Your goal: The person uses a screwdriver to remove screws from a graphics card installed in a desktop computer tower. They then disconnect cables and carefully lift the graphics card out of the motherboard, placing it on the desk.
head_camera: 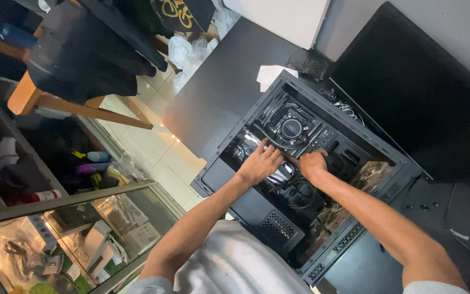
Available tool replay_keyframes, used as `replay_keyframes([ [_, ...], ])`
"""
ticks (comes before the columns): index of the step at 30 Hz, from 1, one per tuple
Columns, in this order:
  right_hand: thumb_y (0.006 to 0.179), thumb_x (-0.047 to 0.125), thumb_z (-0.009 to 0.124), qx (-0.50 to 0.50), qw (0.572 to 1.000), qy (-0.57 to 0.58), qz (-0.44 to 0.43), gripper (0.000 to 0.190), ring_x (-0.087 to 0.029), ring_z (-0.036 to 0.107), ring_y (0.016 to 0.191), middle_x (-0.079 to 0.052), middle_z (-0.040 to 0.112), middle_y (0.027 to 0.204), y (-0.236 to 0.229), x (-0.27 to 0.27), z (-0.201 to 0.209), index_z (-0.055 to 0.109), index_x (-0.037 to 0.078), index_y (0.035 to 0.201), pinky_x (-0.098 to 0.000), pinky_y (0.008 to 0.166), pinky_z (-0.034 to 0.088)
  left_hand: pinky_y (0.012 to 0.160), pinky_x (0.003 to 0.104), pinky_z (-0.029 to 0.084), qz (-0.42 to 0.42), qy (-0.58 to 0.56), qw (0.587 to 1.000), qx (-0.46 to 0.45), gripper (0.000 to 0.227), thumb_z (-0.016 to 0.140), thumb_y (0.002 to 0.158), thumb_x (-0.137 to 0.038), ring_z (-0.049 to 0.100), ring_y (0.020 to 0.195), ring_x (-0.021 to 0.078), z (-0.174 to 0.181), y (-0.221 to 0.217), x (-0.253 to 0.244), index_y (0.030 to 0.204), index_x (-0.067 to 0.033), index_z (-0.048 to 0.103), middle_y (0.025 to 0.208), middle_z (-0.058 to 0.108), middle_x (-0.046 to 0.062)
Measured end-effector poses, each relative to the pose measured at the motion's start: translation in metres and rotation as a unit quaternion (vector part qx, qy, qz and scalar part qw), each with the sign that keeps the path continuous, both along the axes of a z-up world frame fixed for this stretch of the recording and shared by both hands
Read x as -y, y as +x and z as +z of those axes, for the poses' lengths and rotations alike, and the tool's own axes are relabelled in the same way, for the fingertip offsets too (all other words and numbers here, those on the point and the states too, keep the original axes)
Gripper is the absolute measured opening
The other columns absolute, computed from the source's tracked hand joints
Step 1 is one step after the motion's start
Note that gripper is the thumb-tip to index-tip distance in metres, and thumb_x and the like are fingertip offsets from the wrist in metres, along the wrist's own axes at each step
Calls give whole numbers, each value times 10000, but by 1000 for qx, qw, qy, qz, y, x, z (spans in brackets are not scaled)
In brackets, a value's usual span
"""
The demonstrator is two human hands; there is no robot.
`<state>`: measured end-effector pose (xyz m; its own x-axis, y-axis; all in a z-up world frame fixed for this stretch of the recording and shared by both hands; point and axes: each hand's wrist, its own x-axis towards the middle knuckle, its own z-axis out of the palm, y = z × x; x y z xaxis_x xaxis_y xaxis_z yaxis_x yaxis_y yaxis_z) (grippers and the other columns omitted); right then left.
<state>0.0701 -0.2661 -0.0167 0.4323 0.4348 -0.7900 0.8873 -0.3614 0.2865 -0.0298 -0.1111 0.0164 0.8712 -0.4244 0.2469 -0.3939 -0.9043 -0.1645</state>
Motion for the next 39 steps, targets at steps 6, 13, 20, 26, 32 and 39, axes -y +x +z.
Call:
replay_keyframes([
  [6,1027,98,345,-5,1000,3,-29,421,-293,705,1030,-13,733,1269,12,13,-97,726,180,1188,-674,797,434,1110,573,392,8,-12,1000,-7,171,610,890,-123,587,1062,326,12,1,3,1054,-85,636,1013,611,114],
  [13,1032,126,332,10,1000,2,2,416,-292,694,1048,-12,722,1276,13,17,-99,701,187,1213,-666,790,441,1056,562,444,-21,-16,999,40,118,565,908,-105,604,966,333,25,6,-5,997,-80,639,943,600,120],
  [20,1052,167,413,-22,996,68,51,359,-337,624,1205,-130,668,1341,5,28,3,659,168,1314,-665,959,399,1046,554,443,-24,-23,998,44,87,552,922,-131,601,974,316,23,8,-6,946,-101,630,933,590,102],
  [26,937,408,643,-177,947,207,-169,627,-415,443,1449,-229,492,1533,-9,23,64,517,128,1483,-675,1171,228,1052,542,438,-27,-29,999,28,76,551,926,-118,600,966,308,14,6,-8,949,-99,620,936,593,102],
  [32,953,303,679,-80,888,356,-279,548,-418,688,1080,-211,665,1223,-53,-1,27,523,-15,1371,-491,827,549,1050,531,430,-42,-12,999,-12,80,591,906,-159,605,959,290,8,6,-10,968,-121,624,958,609,78],
  [39,968,227,660,2,858,441,-265,396,-438,730,853,-232,687,1048,-70,-1,-16,611,-70,1225,-406,565,610,1074,491,427,-52,3,995,-89,212,692,888,-251,634,1022,236,20,8,-36,1071,-152,650,1042,654,48],
])
